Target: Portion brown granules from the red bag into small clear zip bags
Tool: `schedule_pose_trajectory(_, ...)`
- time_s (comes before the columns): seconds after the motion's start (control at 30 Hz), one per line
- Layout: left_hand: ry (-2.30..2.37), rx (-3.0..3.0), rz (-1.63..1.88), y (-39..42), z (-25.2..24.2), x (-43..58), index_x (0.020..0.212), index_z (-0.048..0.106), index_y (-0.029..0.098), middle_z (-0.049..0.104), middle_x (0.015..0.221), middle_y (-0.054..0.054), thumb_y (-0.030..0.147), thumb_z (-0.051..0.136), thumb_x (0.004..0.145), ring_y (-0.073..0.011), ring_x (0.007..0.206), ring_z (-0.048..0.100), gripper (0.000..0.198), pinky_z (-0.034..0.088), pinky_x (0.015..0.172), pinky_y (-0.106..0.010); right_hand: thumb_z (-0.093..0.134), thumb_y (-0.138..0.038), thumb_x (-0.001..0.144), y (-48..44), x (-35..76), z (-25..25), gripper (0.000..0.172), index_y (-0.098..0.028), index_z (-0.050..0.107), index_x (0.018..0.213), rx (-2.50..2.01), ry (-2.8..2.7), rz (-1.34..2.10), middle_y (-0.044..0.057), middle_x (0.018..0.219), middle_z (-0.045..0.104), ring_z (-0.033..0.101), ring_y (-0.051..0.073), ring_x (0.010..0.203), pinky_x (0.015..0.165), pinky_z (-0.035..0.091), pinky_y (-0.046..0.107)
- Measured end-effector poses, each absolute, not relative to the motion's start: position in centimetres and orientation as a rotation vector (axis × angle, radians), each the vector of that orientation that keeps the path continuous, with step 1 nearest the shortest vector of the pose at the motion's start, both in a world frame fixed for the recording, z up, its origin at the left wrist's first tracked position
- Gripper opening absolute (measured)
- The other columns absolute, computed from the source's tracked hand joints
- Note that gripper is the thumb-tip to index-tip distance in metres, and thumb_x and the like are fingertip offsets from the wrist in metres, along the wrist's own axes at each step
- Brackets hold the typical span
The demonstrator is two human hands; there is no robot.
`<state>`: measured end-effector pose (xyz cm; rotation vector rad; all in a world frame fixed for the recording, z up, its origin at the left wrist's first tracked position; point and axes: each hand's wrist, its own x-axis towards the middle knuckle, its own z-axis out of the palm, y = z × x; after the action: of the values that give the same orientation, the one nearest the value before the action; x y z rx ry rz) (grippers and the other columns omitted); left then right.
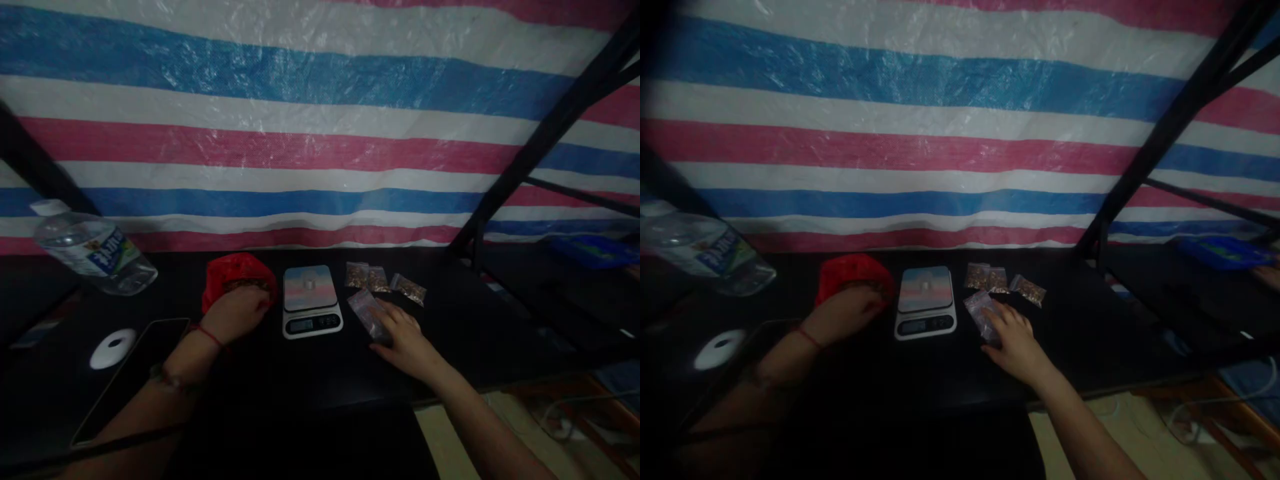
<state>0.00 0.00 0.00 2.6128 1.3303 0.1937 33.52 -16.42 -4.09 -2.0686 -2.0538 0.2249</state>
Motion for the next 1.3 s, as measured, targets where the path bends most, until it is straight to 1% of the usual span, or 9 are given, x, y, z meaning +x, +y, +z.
schedule_pose_trajectory(0.13,1.621,2.419,0.576,1.5,2.3,-1.7,0.084,0.063,0.020,0.068,0.081,-0.006,0.040,0.037,0.087,-0.0221,0.072,0.063,0.033,0.047,0.067,-0.033,0.054,-0.035,0.083,-15.1,34.2,-5.3,0.052,-0.025,0.048,0.134,-2.107,-1.969,0.316,0.008,0.139,0.047,0.044,0.027,0.126,0.103,0.035,0.045)
schedule_pose_trajectory(0.27,1.631,2.244,0.756,0.4,2.7,-2.2,0.086,0.058,0.021,0.065,0.075,-0.002,0.044,0.037,0.086,-0.0178,0.067,0.061,0.031,0.045,0.063,-0.028,0.051,-0.040,0.085,-14.7,34.2,-5.3,0.049,-0.025,0.049,0.132,-2.167,-1.819,0.208,0.007,0.134,0.051,0.048,0.027,0.121,0.099,0.038,0.044)
schedule_pose_trajectory(0.43,1.530,2.178,0.624,-2.0,0.0,-0.7,0.079,0.054,0.021,0.062,0.071,-0.001,0.042,0.033,0.089,-0.0175,0.068,0.060,0.031,0.045,0.063,-0.028,0.045,-0.048,0.088,-13.5,33.1,-4.8,0.052,-0.024,0.047,0.134,-2.309,-1.588,0.053,0.010,0.134,0.049,0.050,0.030,0.116,0.092,0.042,0.044)
schedule_pose_trajectory(0.63,1.457,2.313,0.244,-2.3,-0.1,0.3,0.073,0.061,0.020,0.066,0.073,-0.005,0.047,0.043,0.085,-0.0198,0.068,0.062,0.035,0.045,0.063,-0.030,0.055,-0.059,0.077,-12.4,30.7,-5.0,0.076,-0.030,0.032,0.144,-2.429,-1.721,0.188,0.010,0.149,0.032,0.036,0.040,0.128,0.091,0.037,0.059)
schedule_pose_trajectory(0.7,1.511,2.387,0.322,-1.7,0.9,0.8,0.074,0.063,0.020,0.067,0.075,-0.006,0.046,0.043,0.086,-0.0211,0.068,0.063,0.035,0.046,0.063,-0.031,0.053,-0.053,0.079,-12.3,30.6,-5.2,0.074,-0.030,0.029,0.145,-2.425,-1.757,0.207,0.011,0.149,0.032,0.037,0.039,0.127,0.092,0.036,0.059)
schedule_pose_trajectory(0.8,1.293,2.638,0.433,-0.1,1.7,2.1,0.078,0.066,0.019,0.069,0.086,-0.008,0.026,0.044,0.083,-0.0219,0.081,0.064,0.024,0.048,0.076,-0.032,0.050,-0.045,0.082,-12.1,31.1,-5.3,0.068,-0.030,0.029,0.145,-2.425,-1.764,0.200,0.010,0.147,0.036,0.039,0.038,0.127,0.092,0.037,0.058)
schedule_pose_trajectory(0.9,1.078,2.756,0.253,1.5,0.8,3.2,0.082,0.069,0.020,0.071,0.089,-0.008,0.013,0.042,0.078,-0.0220,0.087,0.065,0.028,0.047,0.083,-0.033,0.049,-0.039,0.082,-11.6,32.0,-5.2,0.064,-0.030,0.032,0.143,-2.429,-1.758,0.214,0.009,0.147,0.037,0.040,0.037,0.126,0.092,0.038,0.056)
schedule_pose_trajectory(1.13,1.414,2.749,-0.077,2.7,-1.2,2.2,0.073,0.069,0.013,0.070,0.081,-0.016,0.022,0.042,0.082,-0.0263,0.076,0.067,0.029,0.050,0.073,-0.037,0.052,-0.044,0.082,-11.2,33.2,-5.2,0.064,-0.030,0.035,0.141,-2.375,-1.774,0.141,0.008,0.146,0.037,0.041,0.035,0.125,0.095,0.036,0.054)
schedule_pose_trajectory(1.3,1.411,2.814,0.145,2.2,0.7,2.8,0.082,0.069,0.015,0.070,0.087,-0.014,0.017,0.040,0.082,-0.0251,0.084,0.065,0.028,0.049,0.081,-0.037,0.050,-0.049,0.083,-11.5,33.0,-5.2,0.059,-0.027,0.042,0.137,-2.311,-1.706,-0.067,0.008,0.145,0.040,0.035,0.035,0.129,0.099,0.032,0.057)
